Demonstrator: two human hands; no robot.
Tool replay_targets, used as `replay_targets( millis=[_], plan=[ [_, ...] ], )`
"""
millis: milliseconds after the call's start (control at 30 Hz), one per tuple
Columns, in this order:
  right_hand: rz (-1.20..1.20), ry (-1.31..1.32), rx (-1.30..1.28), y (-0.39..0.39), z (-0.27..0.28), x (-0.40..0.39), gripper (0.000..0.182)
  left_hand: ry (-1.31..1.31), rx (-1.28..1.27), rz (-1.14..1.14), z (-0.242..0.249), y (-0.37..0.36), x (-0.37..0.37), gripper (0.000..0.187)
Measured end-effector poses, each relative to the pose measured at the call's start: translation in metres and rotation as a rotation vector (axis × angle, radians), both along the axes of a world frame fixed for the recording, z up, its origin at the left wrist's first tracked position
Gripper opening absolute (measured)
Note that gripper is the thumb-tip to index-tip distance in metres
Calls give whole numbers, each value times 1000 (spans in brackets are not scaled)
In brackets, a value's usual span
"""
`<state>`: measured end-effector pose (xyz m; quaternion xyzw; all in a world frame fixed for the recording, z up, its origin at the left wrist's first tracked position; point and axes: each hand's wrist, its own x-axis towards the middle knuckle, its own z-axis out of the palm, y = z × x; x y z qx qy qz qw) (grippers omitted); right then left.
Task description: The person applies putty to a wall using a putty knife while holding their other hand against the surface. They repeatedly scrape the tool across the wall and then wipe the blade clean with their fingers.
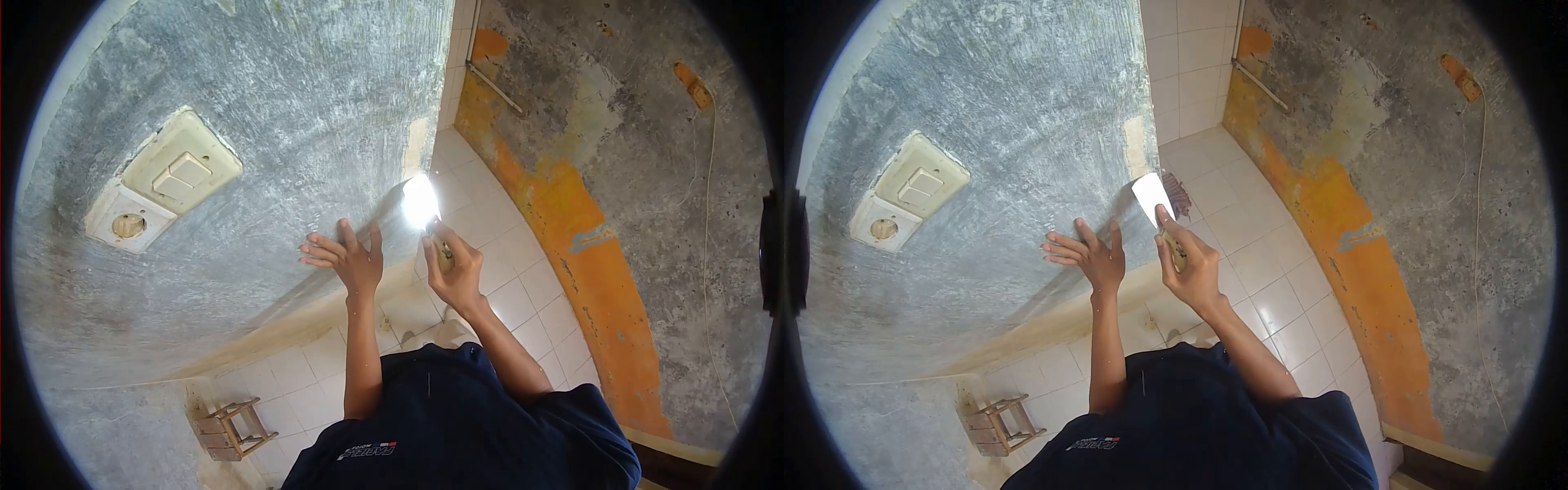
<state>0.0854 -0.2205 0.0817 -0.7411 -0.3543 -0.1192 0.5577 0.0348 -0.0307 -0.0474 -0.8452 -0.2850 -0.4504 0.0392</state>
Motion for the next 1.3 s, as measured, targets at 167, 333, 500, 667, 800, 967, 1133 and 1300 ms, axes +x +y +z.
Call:
replay_targets(
  millis=[167, 333, 500, 667, 800, 967, 1133, 1300],
  plan=[
    [-4, 18, -19, 0, -9, -1, 41, -1, 29, -9, 5, 1, -1, 67],
    [15, 62, 52, 3, 0, -2, 43, 5, 0, -12, 0, -1, -1, 68],
    [-30, -40, -8, 2, 1, -1, 43, 18, 30, 7, 2, 1, -2, 63],
    [-4, 28, 23, 4, 42, 1, 42, 44, 2, 22, 3, 1, -1, 62],
    [-5, 15, -75, -3, -1, 1, 41, -2, 18, -19, 4, 2, 0, 63],
    [-24, -20, 39, 5, 43, 3, 42, 48, -46, 5, 0, -1, -2, 63],
    [-29, -28, -14, 3, 25, -6, 43, 49, -25, 13, 0, 0, -2, 62],
    [-21, 1, 65, 6, 70, 0, 46, 5, -25, -7, -3, -4, -4, 73]
  ],
)
